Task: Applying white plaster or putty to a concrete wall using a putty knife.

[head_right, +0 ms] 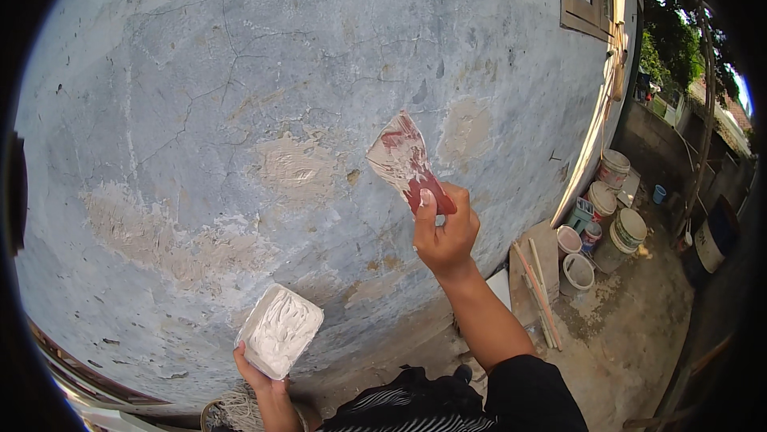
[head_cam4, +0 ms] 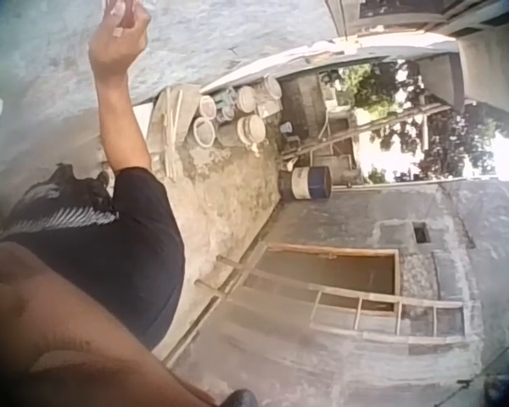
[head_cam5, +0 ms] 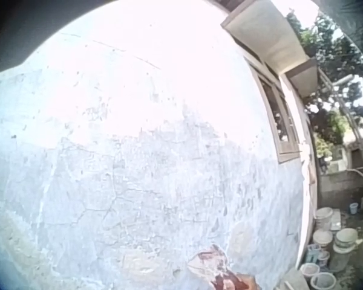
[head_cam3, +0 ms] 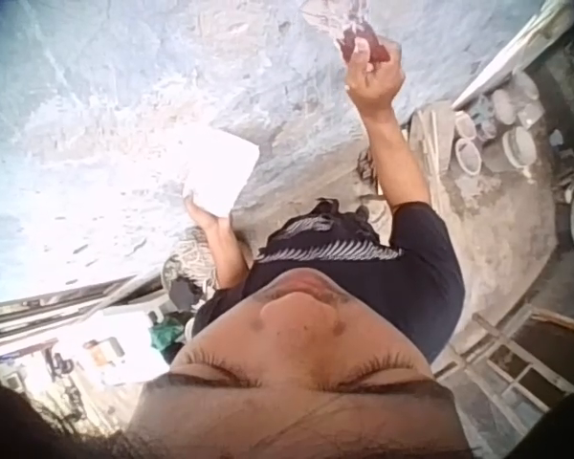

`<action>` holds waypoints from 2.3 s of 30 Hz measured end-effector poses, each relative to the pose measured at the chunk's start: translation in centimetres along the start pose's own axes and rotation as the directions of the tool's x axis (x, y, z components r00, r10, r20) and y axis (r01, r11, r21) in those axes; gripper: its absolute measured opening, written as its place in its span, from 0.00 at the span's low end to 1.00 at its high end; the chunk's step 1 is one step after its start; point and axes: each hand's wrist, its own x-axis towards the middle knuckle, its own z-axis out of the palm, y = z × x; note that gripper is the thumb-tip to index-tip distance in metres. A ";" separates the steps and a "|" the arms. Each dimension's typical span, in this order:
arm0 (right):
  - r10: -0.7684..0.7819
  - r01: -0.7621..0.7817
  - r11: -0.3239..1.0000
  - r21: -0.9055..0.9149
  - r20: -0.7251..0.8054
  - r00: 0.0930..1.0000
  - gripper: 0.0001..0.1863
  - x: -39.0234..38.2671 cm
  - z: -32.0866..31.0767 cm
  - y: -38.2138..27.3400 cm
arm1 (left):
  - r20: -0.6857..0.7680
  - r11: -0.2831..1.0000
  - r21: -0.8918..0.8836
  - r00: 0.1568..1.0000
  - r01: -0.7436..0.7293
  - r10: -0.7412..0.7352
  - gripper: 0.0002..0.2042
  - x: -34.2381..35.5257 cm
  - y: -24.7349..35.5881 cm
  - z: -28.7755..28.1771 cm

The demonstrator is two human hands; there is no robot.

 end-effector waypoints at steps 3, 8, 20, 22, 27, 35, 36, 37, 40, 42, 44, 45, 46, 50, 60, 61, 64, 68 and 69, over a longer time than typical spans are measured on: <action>0.031 -0.031 0.999 0.008 -0.005 0.999 0.04 -0.2 -0.2 0.2 | -0.005 1.000 -0.011 1.000 0.016 -0.016 0.33 0.0 -0.4 -0.2; 0.114 -0.114 0.990 0.085 0.006 0.993 0.05 -0.7 0.5 1.2 | -0.010 1.000 0.003 1.000 0.015 -0.015 0.33 -0.3 -0.7 0.1; 0.091 -0.093 0.994 0.060 0.040 0.995 0.04 -0.2 0.3 0.9 | 0.003 1.000 -0.008 1.000 0.022 -0.022 0.34 -0.4 -0.7 0.2; -0.029 0.028 1.000 0.010 0.049 0.998 0.04 0.2 0.0 1.1 | -0.015 0.999 -0.014 0.999 0.035 -0.035 0.33 0.1 -0.6 0.0; 0.019 -0.019 0.999 0.033 0.015 1.000 0.04 0.3 0.0 0.8 | -0.004 1.000 -0.006 1.000 0.029 -0.029 0.34 0.0 -0.8 0.3; 0.020 -0.021 0.999 0.050 0.010 1.000 0.05 -0.3 0.4 1.4 | -0.025 0.999 -0.016 0.999 0.040 -0.041 0.34 0.3 -0.5 0.4; -0.021 0.028 0.994 0.103 -0.071 0.997 0.04 -0.5 0.1 1.3 | -0.016 0.999 -0.005 0.999 0.032 -0.032 0.34 0.1 -0.6 0.2; -0.022 0.025 0.998 0.054 -0.065 0.998 0.05 -0.5 0.1 1.3 | -0.007 1.000 0.006 1.000 0.024 -0.024 0.34 -0.1 -0.6 0.1; -0.087 0.090 0.995 -0.041 0.066 0.994 0.05 0.3 0.1 1.1 | -0.022 0.999 -0.006 0.999 0.043 -0.043 0.34 0.3 -0.7 0.3; -0.100 0.100 0.995 0.001 -0.025 0.995 0.05 -0.1 0.2 0.9 | -0.004 0.999 -0.002 0.999 0.046 -0.046 0.34 0.1 -0.7 0.3; 0.155 -0.156 0.984 0.086 0.020 0.988 0.05 -0.3 0.6 0.9 | 0.014 0.999 -0.002 0.999 0.053 -0.053 0.34 0.0 -1.1 0.4; 0.157 -0.158 0.984 0.086 0.019 0.987 0.05 -0.4 0.6 1.0 | -0.009 0.998 -0.005 0.998 0.056 -0.056 0.34 0.4 -1.1 0.2; 0.124 -0.120 0.988 0.102 -0.035 0.992 0.05 -0.6 0.5 1.1 | -0.031 0.998 -0.009 0.998 0.059 -0.060 0.34 0.6 -1.1 0.0; 0.078 -0.078 0.997 -0.004 0.032 0.996 0.05 -0.1 0.3 0.3 | -0.018 0.999 -0.003 0.998 0.053 -0.053 0.34 0.3 -1.5 -0.2; 0.028 -0.029 1.000 0.009 0.041 0.999 0.04 -1.2 0.6 0.8 | -0.021 0.996 0.002 0.996 0.089 -0.089 0.34 -0.4 -1.4 -0.1; -0.003 0.003 1.000 -0.001 -0.005 1.000 0.04 -1.2 0.7 0.6 | -0.021 0.997 0.015 0.997 0.077 -0.076 0.34 -0.5 -1.5 -0.1; -0.001 0.001 1.000 -0.007 -0.030 1.000 0.04 -1.2 0.5 1.1 | -0.022 0.995 0.001 0.995 0.102 -0.102 0.34 0.1 -1.3 -0.4; 0.033 -0.033 0.999 0.002 0.008 0.999 0.04 -1.0 0.8 0.5 | 0.003 0.997 0.007 0.997 0.072 -0.072 0.34 -0.5 -1.4 -0.3; -0.027 0.026 0.998 -0.054 -0.027 0.999 0.04 -1.2 1.3 1.1 | -0.023 0.998 0.000 0.997 0.068 -0.068 0.34 -0.5 -1.4 0.0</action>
